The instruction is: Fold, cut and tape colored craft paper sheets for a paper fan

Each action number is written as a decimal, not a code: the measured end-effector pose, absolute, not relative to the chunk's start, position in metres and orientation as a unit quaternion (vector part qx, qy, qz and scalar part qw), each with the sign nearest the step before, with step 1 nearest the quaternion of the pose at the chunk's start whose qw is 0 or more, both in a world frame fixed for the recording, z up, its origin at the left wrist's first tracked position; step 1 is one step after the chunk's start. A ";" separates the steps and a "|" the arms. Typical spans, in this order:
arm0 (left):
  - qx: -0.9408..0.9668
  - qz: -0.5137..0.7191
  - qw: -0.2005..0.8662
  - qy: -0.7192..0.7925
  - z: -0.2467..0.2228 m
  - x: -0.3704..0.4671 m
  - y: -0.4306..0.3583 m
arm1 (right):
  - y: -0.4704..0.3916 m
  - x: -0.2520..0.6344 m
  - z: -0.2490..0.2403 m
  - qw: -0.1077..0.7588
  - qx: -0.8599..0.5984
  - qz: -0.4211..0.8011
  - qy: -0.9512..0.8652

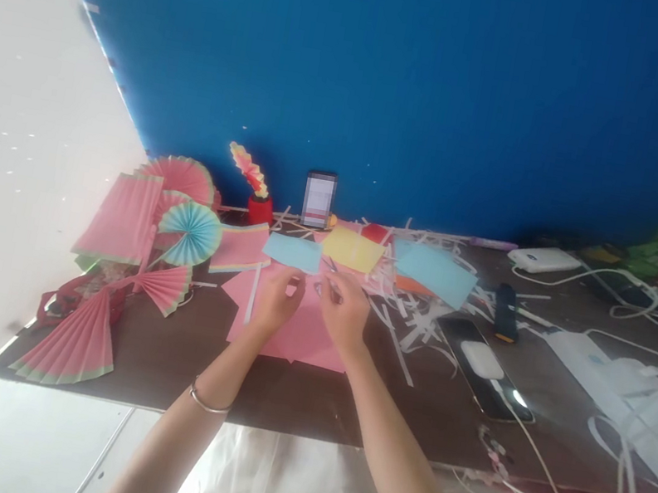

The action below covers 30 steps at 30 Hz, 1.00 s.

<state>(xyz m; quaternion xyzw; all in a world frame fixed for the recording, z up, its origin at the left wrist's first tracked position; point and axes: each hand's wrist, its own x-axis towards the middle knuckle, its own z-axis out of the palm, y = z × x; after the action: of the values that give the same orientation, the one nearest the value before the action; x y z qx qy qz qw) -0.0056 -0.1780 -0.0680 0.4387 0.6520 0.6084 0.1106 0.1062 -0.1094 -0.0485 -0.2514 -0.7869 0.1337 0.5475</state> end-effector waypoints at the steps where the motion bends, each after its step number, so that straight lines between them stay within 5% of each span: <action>1: 0.435 0.614 0.109 0.649 -0.067 -0.004 -0.179 | -0.109 0.106 -0.051 0.544 -0.251 0.114 -0.792; 13: 0.371 0.697 0.183 0.586 -0.063 0.000 -0.176 | -0.106 0.106 -0.069 0.492 -0.219 -0.009 -0.843; 30: 0.349 0.723 0.200 0.562 -0.067 -0.003 -0.174 | -0.112 0.104 -0.068 0.489 -0.205 -0.027 -0.847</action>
<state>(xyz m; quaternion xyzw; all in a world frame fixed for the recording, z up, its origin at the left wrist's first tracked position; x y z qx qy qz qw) -0.0032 -0.1742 -0.0674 0.3493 0.5615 0.7230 0.1998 0.1039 -0.1122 -0.0676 -0.2055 -0.8474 -0.0270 0.4888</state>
